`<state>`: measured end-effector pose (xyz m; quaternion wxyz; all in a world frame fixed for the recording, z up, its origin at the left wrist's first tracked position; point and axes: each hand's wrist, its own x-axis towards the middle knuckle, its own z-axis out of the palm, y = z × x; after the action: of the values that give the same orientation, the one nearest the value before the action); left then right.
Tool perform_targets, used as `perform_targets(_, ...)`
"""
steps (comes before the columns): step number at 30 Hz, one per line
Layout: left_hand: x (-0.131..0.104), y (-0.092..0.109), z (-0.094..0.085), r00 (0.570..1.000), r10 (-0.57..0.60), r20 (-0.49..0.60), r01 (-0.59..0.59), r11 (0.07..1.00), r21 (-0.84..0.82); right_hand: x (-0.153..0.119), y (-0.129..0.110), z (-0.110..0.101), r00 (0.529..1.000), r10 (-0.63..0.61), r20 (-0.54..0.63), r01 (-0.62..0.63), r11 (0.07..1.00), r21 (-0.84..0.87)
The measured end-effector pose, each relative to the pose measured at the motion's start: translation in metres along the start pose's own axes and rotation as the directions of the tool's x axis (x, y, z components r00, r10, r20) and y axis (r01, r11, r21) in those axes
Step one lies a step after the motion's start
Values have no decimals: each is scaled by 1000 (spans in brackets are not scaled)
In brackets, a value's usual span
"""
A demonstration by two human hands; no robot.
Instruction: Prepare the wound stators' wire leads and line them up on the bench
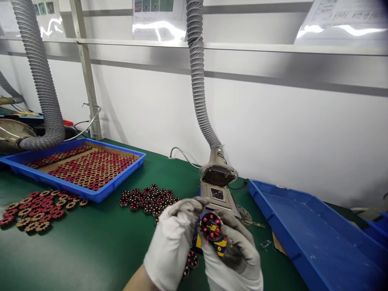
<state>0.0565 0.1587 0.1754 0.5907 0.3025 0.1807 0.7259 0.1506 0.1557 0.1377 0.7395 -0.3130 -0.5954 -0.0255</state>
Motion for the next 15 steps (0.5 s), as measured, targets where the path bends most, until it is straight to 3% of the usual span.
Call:
perform_targets(2,3,7,0,1000,24,-15,-23,999,42,3,-1,0,1000,-7,-27,7,1000,0)
perform_targets(5,6,17,1,990,-128,54,109,956,272,4,-2,-2,1000,-27,-8,27,1000,12)
perform_targets(7,5,18,1,986,-166,31,146,932,331,2,-2,-2,1000,-26,15,26,1000,-3)
perform_targets(9,3,16,0,997,-74,-23,77,952,297,-1,-1,-1,999,-25,29,26,999,-31)
perform_targets(12,1,15,-2,995,94,-21,-87,973,214,-2,-1,0,998,-47,31,49,997,-51)
perform_targets(15,2,20,-1,998,57,17,-59,975,216,-2,-1,-1,997,-55,45,58,997,-54)
